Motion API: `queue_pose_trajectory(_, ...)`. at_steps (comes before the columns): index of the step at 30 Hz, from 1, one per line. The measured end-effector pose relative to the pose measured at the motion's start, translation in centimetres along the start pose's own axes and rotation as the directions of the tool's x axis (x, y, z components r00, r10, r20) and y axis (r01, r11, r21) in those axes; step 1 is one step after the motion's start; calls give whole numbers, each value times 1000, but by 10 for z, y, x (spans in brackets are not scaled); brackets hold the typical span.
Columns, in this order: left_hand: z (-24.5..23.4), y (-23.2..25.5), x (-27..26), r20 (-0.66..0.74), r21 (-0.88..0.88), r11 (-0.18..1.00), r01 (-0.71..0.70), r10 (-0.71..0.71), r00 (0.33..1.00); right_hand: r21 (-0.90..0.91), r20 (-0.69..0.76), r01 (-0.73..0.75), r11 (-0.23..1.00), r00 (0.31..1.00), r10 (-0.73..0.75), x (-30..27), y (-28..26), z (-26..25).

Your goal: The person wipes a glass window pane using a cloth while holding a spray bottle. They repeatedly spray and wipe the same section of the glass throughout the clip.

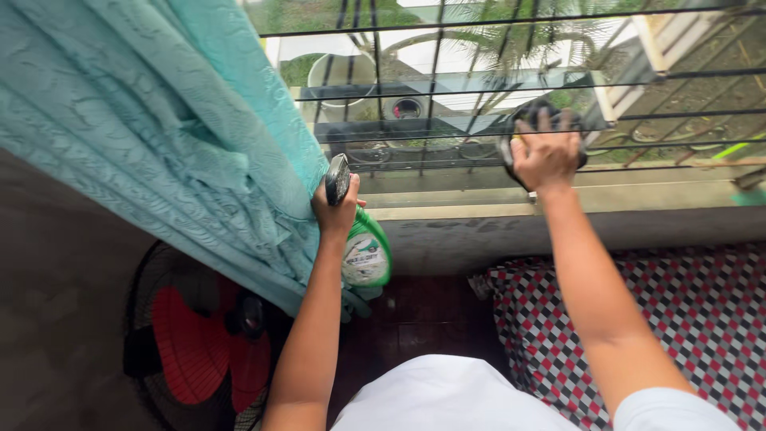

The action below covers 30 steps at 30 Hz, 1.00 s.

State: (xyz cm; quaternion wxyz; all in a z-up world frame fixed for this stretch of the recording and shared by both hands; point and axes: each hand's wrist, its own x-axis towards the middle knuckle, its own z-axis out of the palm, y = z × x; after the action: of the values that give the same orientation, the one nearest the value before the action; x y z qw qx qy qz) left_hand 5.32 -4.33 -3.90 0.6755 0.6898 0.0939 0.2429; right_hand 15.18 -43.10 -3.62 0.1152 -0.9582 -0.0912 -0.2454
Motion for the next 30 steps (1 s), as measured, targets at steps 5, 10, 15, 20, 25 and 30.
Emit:
queue_pose_trajectory(5,-55,5,10,69,236,956,-174,162,984,-152,-116,-150,977,984,133,22,-23,26)
queue_pose_trajectory(10,-86,6,19,159,241,890,-386,356,921,-143,-433,125,982,884,-176,29,-142,82)
queue_pose_trajectory(15,-85,-12,25,171,261,962,-82,38,985,246,-119,315,917,948,-294,27,-243,90)
queue_pose_trajectory(20,-84,-30,29,215,268,884,-384,334,918,235,-146,363,902,930,-336,-2,-167,46)
queue_pose_trajectory(25,-80,-40,25,216,373,842,-390,330,919,-225,198,72,972,980,-27,14,7,14)
queue_pose_trajectory(30,-66,-42,22,246,428,779,-458,388,888,-388,-371,121,914,887,-275,39,-34,56)
